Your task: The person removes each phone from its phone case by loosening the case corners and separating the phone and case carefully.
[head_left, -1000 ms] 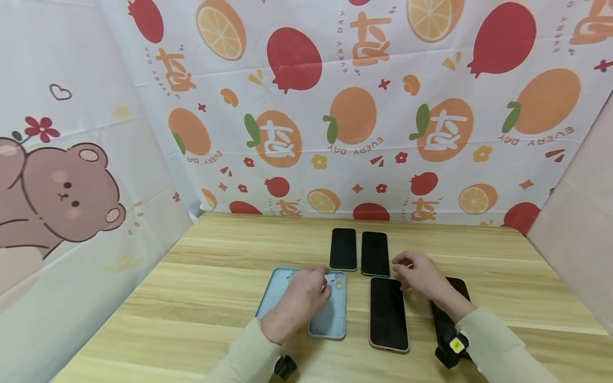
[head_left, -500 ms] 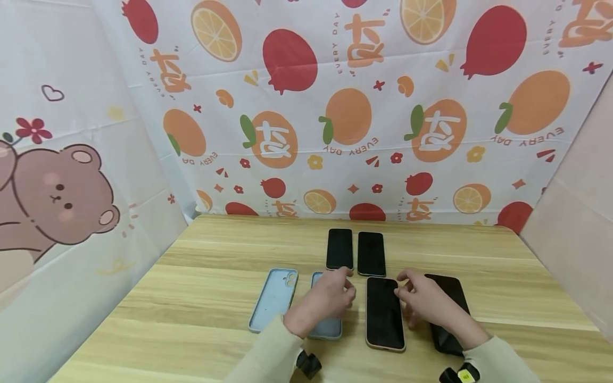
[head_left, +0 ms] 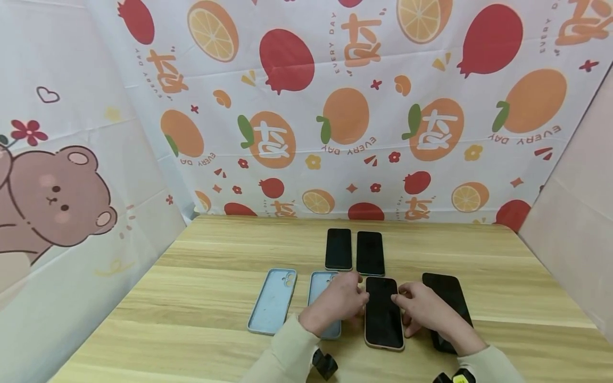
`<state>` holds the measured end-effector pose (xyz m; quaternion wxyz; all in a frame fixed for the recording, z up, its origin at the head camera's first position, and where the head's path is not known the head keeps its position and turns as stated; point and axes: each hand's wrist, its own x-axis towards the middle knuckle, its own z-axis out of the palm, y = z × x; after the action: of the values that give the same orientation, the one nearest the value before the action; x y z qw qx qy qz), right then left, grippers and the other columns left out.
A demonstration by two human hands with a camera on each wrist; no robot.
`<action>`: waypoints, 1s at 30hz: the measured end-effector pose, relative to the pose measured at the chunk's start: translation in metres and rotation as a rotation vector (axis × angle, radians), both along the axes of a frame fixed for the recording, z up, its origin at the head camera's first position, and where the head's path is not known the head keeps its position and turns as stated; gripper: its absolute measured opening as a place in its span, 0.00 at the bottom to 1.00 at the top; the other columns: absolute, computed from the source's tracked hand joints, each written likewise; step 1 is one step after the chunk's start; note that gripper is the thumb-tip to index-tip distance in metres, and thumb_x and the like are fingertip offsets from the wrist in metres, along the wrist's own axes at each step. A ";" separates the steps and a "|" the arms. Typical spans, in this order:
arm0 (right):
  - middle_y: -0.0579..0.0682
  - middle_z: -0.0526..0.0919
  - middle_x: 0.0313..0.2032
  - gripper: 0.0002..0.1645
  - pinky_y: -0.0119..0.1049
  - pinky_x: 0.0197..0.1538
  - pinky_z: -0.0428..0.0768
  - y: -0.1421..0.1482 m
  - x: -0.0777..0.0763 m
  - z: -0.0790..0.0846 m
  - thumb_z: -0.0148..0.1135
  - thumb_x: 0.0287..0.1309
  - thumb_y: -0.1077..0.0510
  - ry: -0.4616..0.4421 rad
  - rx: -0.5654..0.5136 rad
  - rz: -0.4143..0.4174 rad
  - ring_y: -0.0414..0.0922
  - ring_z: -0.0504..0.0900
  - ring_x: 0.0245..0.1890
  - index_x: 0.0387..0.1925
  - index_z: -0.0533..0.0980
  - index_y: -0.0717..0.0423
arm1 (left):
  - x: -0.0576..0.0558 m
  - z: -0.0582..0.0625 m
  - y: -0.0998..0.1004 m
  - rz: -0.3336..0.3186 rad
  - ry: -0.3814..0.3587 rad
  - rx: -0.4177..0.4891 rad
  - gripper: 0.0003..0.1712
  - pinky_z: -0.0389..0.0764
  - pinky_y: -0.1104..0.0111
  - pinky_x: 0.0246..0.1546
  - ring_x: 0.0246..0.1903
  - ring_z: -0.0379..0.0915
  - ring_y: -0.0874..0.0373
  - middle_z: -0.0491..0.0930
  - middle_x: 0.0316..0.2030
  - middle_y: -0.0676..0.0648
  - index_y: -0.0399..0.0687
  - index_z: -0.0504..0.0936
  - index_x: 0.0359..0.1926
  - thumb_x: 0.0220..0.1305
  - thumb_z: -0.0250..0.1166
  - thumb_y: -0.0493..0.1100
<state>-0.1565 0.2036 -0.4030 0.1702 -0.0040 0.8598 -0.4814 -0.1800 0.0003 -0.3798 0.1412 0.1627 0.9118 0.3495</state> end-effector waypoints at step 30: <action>0.60 0.82 0.36 0.36 0.43 0.33 0.87 0.008 -0.001 -0.002 0.61 0.66 0.55 -0.084 -0.302 0.110 0.47 0.86 0.29 0.62 0.59 0.78 | -0.007 -0.018 -0.001 0.024 -0.254 0.411 0.22 0.85 0.63 0.24 0.25 0.83 0.57 0.83 0.35 0.47 0.40 0.74 0.56 0.63 0.69 0.39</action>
<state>-0.1580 0.2116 -0.4048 0.2294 -0.0565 0.7683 -0.5949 -0.1871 -0.0012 -0.3974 0.2146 0.1319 0.7984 0.5469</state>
